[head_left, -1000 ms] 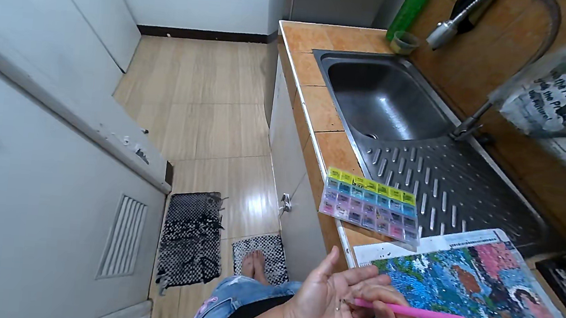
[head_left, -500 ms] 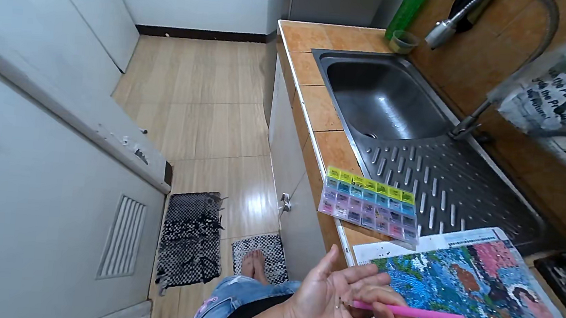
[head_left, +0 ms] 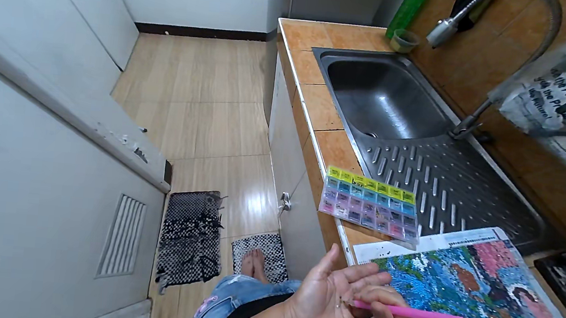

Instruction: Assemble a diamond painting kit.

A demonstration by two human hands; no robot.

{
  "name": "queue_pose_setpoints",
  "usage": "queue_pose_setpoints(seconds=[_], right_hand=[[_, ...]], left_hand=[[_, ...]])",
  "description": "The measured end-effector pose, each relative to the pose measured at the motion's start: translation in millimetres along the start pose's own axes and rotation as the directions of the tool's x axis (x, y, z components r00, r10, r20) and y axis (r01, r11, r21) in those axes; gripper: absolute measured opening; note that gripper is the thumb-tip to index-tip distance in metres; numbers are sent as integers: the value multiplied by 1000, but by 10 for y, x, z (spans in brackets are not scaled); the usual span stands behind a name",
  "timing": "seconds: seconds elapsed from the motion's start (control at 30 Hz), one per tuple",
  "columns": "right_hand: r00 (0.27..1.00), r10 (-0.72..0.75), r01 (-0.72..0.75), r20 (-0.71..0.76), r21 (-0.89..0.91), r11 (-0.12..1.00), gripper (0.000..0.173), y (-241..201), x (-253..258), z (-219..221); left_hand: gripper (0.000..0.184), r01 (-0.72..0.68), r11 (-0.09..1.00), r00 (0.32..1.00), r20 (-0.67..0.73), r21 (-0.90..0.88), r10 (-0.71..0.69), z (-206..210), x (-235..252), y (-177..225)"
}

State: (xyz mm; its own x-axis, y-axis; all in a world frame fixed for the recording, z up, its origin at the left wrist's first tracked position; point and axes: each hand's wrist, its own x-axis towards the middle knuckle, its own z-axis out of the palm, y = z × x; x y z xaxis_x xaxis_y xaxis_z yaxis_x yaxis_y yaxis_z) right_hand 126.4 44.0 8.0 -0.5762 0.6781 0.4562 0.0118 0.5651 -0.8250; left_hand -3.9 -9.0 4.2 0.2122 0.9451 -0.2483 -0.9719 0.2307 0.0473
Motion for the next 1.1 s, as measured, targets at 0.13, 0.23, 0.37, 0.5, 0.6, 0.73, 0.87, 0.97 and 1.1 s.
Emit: queue_pose_setpoints(seconds=[0.13, 0.23, 0.37, 0.5, 0.6, 0.73, 0.87, 0.97, 1.1], right_hand=[[1000, -10, 10, 4, -6, 1000, 30, 3, 1, 10], [1000, -11, 11, 10, 14, 1000, 30, 1, 3, 19], [1000, -15, 15, 15, 21, 1000, 30, 7, 5, 16], [1000, -6, 5, 10, 37, 999, 30, 2, -4, 21], [1000, 7, -8, 12, 38, 999, 30, -12, -8, 17], [1000, -2, 1, 18, 26, 1000, 30, -6, -16, 19], [999, -16, 15, 32, 33, 999, 28, 9, -22, 20], [999, -27, 25, 43, 30, 999, 28, 14, -21, 19], [999, -22, 21, 38, 40, 999, 27, 17, -30, 21]], left_hand=[[76, 2, 1000, 1000, 2, 5, -2, -5, -1, 0], [77, 0, 1000, 1000, -1, -3, 0, -9, -5, -5], [78, 0, 1000, 1000, 4, -10, 0, -12, -7, -8], [77, 2, 1000, 1000, -10, -7, -2, 2, -11, -2], [76, 2, 1000, 1000, -7, -12, -2, -2, -13, -3], [76, 0, 1000, 1000, -14, -9, 0, -6, -13, -8], [77, -7, 1000, 1000, -8, -11, 7, -9, -8, -11], [77, -4, 1000, 1000, -12, -12, 3, -12, -7, -9], [78, -4, 1000, 1000, -7, -18, 4, -11, -12, -9]])
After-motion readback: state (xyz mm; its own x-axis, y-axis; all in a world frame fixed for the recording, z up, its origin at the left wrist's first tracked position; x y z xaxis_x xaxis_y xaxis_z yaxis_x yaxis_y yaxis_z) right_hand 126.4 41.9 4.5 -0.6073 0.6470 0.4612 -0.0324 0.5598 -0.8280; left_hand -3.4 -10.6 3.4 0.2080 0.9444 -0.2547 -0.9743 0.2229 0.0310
